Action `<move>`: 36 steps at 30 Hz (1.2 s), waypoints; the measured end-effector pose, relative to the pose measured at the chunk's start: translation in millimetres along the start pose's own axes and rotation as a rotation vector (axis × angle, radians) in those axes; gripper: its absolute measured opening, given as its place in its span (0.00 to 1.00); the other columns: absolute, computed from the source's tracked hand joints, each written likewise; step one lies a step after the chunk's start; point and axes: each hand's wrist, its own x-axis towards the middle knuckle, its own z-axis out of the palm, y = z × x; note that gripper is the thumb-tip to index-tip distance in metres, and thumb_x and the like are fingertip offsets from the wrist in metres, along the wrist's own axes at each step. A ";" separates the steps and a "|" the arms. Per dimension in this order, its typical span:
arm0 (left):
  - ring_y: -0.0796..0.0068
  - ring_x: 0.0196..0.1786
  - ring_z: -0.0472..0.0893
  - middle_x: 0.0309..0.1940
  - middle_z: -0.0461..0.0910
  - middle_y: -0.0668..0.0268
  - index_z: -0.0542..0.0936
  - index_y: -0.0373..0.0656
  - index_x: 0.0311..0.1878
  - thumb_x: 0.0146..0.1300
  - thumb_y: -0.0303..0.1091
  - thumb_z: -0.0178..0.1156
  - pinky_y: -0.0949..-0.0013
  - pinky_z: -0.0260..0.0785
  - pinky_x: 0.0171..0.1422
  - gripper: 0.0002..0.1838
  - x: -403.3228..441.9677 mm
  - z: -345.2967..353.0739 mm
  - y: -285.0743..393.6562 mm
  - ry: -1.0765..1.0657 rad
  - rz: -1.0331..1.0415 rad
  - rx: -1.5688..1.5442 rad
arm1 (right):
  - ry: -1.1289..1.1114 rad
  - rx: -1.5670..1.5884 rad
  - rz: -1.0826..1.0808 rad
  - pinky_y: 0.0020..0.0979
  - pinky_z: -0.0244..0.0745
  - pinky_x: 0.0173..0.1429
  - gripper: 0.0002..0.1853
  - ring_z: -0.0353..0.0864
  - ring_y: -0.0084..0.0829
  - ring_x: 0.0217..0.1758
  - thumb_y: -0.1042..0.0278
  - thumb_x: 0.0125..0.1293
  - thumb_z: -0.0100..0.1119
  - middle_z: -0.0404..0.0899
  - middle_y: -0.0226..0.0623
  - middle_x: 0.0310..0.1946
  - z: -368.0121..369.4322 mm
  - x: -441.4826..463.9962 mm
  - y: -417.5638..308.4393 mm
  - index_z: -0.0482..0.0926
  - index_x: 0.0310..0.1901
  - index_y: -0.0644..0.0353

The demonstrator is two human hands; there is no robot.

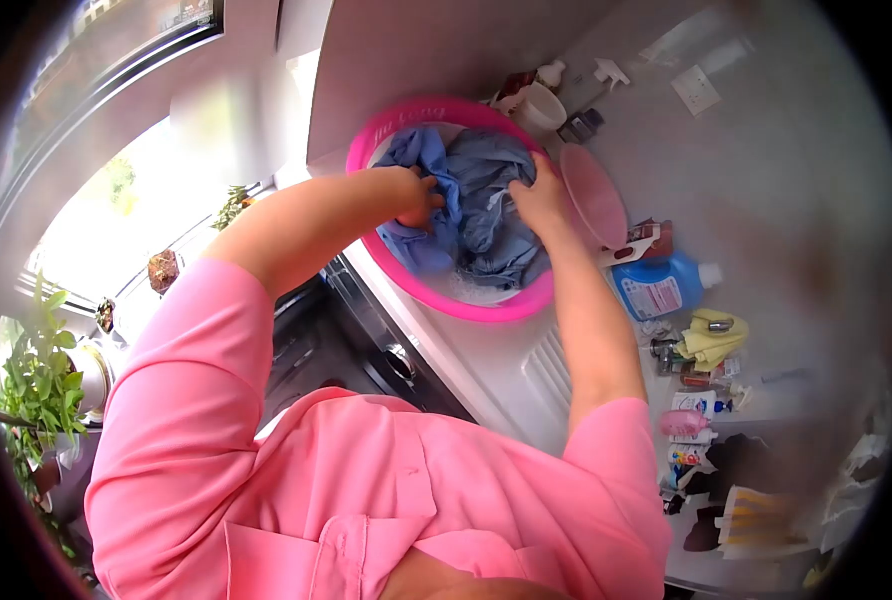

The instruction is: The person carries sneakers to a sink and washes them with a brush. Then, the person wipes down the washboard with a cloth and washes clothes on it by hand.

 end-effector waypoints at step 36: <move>0.45 0.71 0.55 0.70 0.52 0.49 0.53 0.48 0.72 0.40 0.67 0.68 0.49 0.57 0.68 0.59 -85.5 -68.7 261.8 0.706 0.625 -0.534 | 0.640 1.625 0.566 0.42 0.72 0.58 0.21 0.76 0.40 0.53 0.73 0.61 0.55 0.75 0.43 0.51 -106.3 -204.6 168.2 0.69 0.56 0.66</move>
